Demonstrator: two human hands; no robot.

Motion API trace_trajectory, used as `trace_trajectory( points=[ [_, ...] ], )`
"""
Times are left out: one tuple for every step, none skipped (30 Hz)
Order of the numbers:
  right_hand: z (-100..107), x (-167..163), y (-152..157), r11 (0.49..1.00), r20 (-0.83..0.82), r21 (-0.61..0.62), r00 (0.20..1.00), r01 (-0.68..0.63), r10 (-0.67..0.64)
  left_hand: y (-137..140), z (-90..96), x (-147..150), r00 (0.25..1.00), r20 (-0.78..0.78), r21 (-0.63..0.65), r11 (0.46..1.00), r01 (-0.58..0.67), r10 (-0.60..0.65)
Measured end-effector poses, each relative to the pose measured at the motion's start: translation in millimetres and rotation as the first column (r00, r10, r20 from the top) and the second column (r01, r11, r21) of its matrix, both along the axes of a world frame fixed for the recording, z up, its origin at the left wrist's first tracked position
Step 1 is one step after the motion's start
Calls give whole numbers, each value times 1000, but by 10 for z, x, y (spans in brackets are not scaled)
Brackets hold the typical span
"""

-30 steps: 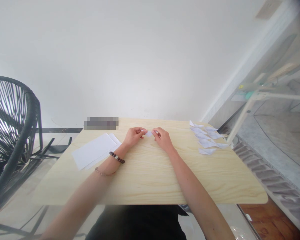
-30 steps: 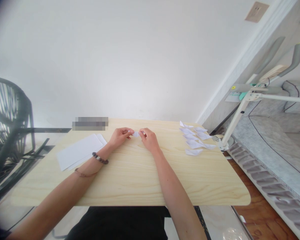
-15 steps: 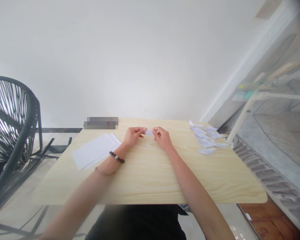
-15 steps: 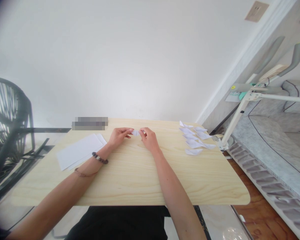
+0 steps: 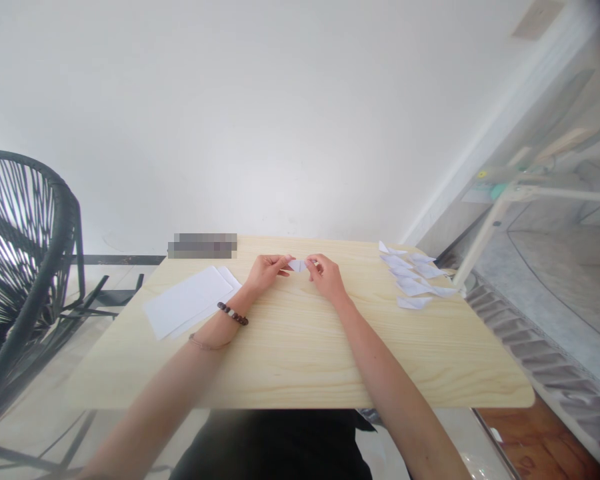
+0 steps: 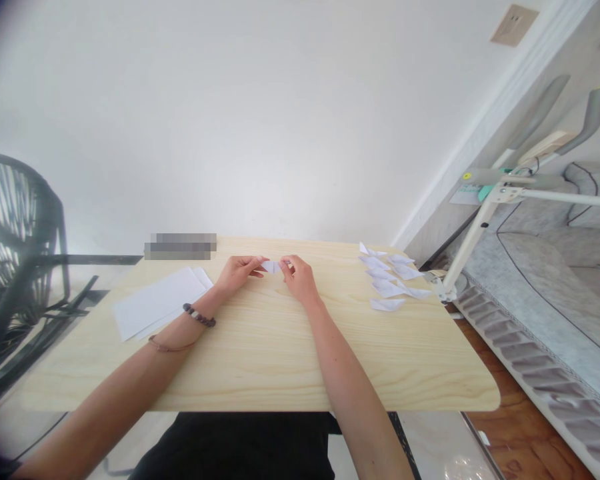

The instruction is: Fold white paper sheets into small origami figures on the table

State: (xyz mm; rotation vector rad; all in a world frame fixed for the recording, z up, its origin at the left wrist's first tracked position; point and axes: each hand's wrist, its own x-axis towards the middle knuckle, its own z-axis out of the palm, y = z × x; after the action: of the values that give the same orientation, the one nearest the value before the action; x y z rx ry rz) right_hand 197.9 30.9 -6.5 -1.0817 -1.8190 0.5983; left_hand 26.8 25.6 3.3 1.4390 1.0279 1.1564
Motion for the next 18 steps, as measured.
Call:
trace_trajectory(
  points=[
    [-1, -1, 0, 1000, -3, -1, 1000, -4, 4, 5, -3, -4, 1000, -11, 5, 1000, -1, 1],
    [-1, -1, 0, 1000, -5, 0, 1000, -10, 10, 8, -6, -8, 1000, -26, 12, 1000, -3, 4],
    [-1, -2, -1, 1000, -5, 0, 1000, -17, 17, 11, -8, -12, 999, -43, 20, 1000, -5, 6],
    [-1, -3, -3, 1000, -4, 1, 1000, -21, 21, 12, -8, -14, 998, -55, 26, 1000, -6, 7],
    [0, -4, -6, 1000, -4, 1, 1000, -25, 25, 10, -9, -14, 998, -62, 29, 1000, -6, 8],
    [0, -5, -9, 1000, -5, 1, 1000, -27, 27, 6, -9, -10, 998, -68, 33, 999, -5, 7],
    [1, -7, -11, 1000, -7, 1, 1000, -28, 28, -1, -8, -4, 997, -77, 38, 999, -1, 4],
    [0, -9, -13, 999, -10, -1, 999, -32, 32, -11, -8, 5, 996, -92, 44, 999, 7, -3],
    [-1, -12, -14, 999, -13, -2, 999, -38, 38, -22, -7, 16, 993, -114, 51, 999, 17, -11],
    [-2, -14, -15, 999, -15, -4, 999, -46, 46, -34, -6, 28, 990, -139, 60, 998, 29, -21],
    [-4, -16, -14, 998, -17, -5, 998, -56, 55, -46, -3, 39, 986, -166, 70, 997, 41, -28],
    [-5, -18, -13, 998, -20, -5, 998, -64, 64, -56, 0, 48, 981, -189, 81, 995, 50, -34],
    [-6, -19, -12, 997, -22, -5, 997, -71, 71, -64, 3, 55, 978, -208, 91, 994, 56, -36],
    [-6, -20, -11, 997, -23, -5, 997, -76, 76, -69, 6, 58, 974, -222, 101, 993, 58, -34],
    [-6, -20, -10, 997, -23, -6, 997, -80, 79, -72, 9, 60, 972, -232, 110, 992, 56, -29],
    [-5, -19, -10, 997, -21, -6, 996, -82, 82, -72, 10, 58, 970, -241, 119, 991, 53, -23],
    [-5, -18, -9, 997, -17, -7, 996, -83, 83, -70, 10, 55, 968, -250, 127, 991, 49, -16],
    [-4, -17, -9, 997, -12, -9, 997, -83, 83, -68, 9, 52, 966, -260, 134, 990, 44, -7]
  ],
)
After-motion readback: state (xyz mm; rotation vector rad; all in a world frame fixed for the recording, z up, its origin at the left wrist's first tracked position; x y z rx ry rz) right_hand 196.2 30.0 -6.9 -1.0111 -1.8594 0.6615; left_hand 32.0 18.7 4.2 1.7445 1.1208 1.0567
